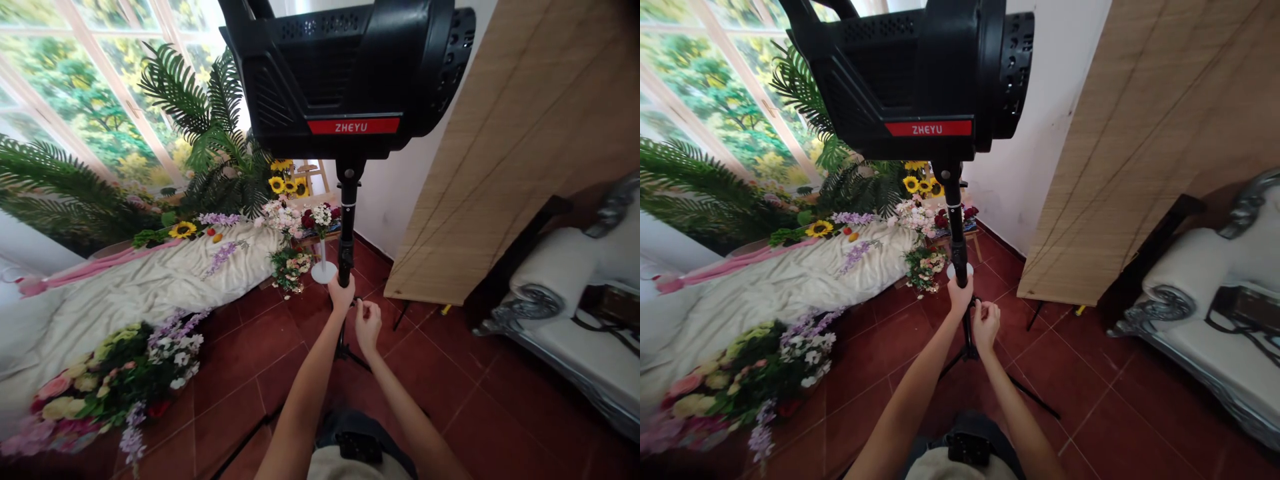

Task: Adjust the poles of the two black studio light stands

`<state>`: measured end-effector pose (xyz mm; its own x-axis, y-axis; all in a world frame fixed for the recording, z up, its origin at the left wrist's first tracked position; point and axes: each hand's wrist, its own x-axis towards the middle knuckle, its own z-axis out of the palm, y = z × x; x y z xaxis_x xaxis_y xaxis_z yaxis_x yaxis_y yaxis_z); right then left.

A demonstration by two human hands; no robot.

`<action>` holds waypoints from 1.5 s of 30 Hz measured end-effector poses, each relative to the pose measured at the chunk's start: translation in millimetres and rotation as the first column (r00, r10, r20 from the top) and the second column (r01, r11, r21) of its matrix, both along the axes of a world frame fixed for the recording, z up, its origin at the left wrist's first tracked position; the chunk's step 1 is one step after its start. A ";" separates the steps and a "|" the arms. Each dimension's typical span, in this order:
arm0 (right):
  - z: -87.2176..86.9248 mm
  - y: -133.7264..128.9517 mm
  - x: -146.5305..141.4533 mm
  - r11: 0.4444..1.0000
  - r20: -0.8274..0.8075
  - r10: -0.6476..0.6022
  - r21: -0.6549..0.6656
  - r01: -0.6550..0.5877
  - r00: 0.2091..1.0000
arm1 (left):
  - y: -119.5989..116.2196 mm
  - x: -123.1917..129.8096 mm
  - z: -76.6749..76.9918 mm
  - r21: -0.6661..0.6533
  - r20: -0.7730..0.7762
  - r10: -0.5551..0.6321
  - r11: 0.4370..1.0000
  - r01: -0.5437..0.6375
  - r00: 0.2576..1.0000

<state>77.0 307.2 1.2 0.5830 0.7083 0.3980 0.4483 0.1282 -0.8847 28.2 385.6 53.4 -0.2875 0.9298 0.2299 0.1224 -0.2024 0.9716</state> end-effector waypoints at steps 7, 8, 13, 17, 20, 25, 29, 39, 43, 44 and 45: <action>-5.1 8.9 -11.5 1.000 -0.153 0.021 0.005 -0.021 0.988 | 2.4 -0.3 -3.1 0.040 -0.041 0.004 0.999 -0.003 0.999; -5.5 9.9 -10.7 0.999 -0.146 0.035 0.002 -0.036 0.989 | 2.8 -0.1 -3.7 0.039 -0.041 0.006 0.999 -0.004 0.999; -3.7 12.9 -5.8 0.999 -0.070 0.052 -0.001 -0.052 0.996 | 3.6 0.8 -3.9 0.035 -0.030 0.006 0.999 -0.005 1.000; -1.1 14.3 -8.0 1.000 -0.070 -0.010 -0.014 0.009 0.998 | 3.2 0.6 -3.1 0.024 -0.032 0.005 1.000 -0.005 0.999; -2.6 15.6 -4.1 1.000 -0.042 0.014 -0.023 -0.015 0.999 | 3.4 0.1 -3.5 0.028 -0.045 0.008 1.000 -0.006 0.999; -8.7 21.3 14.6 0.983 0.086 0.186 -0.012 -0.185 0.979 | 4.1 0.0 -3.7 0.051 -0.041 0.011 0.999 -0.009 0.999; -10.5 24.8 24.6 0.962 0.108 0.273 -0.018 -0.272 0.956 | 4.0 0.3 -3.5 0.006 -0.013 -0.024 1.000 0.024 1.000; -6.9 16.3 27.5 0.959 0.080 0.283 -0.054 -0.279 0.956 | -22.8 -10.5 -8.4 -0.005 0.083 -0.186 0.982 0.187 0.979; -2.9 10.2 25.8 0.971 0.112 0.233 -0.077 -0.225 0.966 | -45.9 -31.3 -34.4 0.020 0.144 -0.197 0.980 0.196 0.970; -2.0 9.0 25.0 0.975 0.125 0.215 -0.082 -0.206 0.969 | -54.9 -41.0 -45.6 0.004 0.146 -0.188 0.982 0.189 0.971; -1.1 7.9 24.1 0.978 0.138 0.200 -0.088 -0.189 0.970 | -65.9 -52.9 -58.6 -0.029 0.140 -0.176 0.983 0.181 0.975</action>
<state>101.1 315.1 0.2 0.3709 0.8328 0.4109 0.5460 0.1623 -0.8219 -24.7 319.7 -5.1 -0.1420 0.9767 0.1608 -0.0458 -0.1688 0.9846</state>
